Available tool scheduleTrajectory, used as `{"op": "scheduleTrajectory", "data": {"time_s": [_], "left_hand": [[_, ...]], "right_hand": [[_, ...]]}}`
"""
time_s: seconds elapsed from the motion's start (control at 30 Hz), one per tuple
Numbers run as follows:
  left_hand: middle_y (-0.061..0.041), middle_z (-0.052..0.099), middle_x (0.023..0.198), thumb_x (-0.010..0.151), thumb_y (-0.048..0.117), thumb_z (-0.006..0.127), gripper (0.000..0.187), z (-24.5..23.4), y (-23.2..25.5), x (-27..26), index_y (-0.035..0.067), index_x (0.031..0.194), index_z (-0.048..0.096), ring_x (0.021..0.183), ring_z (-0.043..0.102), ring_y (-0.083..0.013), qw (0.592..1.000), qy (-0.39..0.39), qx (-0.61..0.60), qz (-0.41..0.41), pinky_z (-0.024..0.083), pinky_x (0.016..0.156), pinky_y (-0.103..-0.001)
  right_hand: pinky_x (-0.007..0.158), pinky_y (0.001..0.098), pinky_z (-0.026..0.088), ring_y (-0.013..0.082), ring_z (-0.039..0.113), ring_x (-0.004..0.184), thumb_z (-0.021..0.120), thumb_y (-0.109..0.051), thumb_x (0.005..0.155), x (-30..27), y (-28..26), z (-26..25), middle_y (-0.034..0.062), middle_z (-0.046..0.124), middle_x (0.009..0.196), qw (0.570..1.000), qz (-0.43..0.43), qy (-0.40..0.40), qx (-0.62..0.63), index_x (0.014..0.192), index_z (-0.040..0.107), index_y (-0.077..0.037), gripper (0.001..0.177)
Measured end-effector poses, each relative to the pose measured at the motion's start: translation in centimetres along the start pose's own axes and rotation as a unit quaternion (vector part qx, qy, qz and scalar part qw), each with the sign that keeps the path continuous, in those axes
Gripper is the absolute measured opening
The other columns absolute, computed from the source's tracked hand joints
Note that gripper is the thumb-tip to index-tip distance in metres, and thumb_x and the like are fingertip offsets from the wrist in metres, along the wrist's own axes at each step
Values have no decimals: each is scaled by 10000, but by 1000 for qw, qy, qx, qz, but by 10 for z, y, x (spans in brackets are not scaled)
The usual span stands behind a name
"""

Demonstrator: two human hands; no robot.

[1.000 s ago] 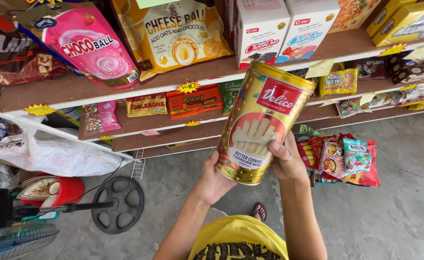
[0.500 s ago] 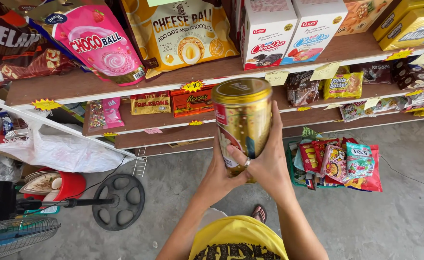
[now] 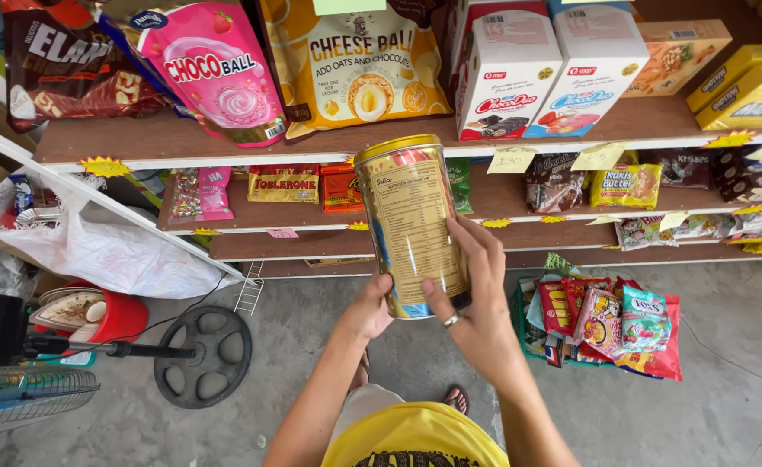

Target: Picking up and inspecting various snack packages on a grocery store shelf.

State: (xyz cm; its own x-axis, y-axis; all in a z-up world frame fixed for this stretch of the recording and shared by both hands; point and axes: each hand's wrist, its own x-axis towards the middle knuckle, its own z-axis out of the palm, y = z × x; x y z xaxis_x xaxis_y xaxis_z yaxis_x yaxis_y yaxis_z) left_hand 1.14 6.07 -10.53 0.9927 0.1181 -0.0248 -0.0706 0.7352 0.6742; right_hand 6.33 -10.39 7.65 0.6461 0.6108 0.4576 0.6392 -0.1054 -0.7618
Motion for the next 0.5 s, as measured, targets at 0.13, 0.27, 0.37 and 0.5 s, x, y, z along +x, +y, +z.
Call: {"op": "scheduleTrajectory", "data": {"time_s": [0.13,0.27,0.37,0.5], "left_hand": [[-182,587,1442,690,637,864,1134,-28,4,7,-3,1515,420,1333,588,-307,1000,-3,-7,12,513,1106,-446],[-196,573,1448,693,623,870,1120,-31,19,10,19,1522,422,1321,586,-314,1000,-3,-2,31,511,1094,-450],[-189,567,1452,675,611,876,1116,-25,30,9,47,1521,417,1322,587,-305,998,-8,9,59,517,1089,-444],[-221,570,1446,697,601,878,1101,-38,31,10,6,1510,434,1320,591,-346,997,-49,-15,54,540,1069,-488]], "right_hand": [[1171,481,363,395,362,1444,723,-82,889,-7,-6,18,210,326,1554,1000,3,-4,-24,1515,412,-108,699],[1157,511,362,416,332,1427,721,-67,897,-9,-5,32,215,255,1581,999,-11,3,-42,1487,469,-157,648],[1164,517,377,421,318,1455,722,-76,909,-10,-1,37,211,237,1586,1000,-22,-3,-22,1492,475,-174,641],[1148,508,417,415,323,1459,747,-109,901,-10,-2,41,205,245,1596,999,-44,-4,-21,1491,479,-191,653]]}}
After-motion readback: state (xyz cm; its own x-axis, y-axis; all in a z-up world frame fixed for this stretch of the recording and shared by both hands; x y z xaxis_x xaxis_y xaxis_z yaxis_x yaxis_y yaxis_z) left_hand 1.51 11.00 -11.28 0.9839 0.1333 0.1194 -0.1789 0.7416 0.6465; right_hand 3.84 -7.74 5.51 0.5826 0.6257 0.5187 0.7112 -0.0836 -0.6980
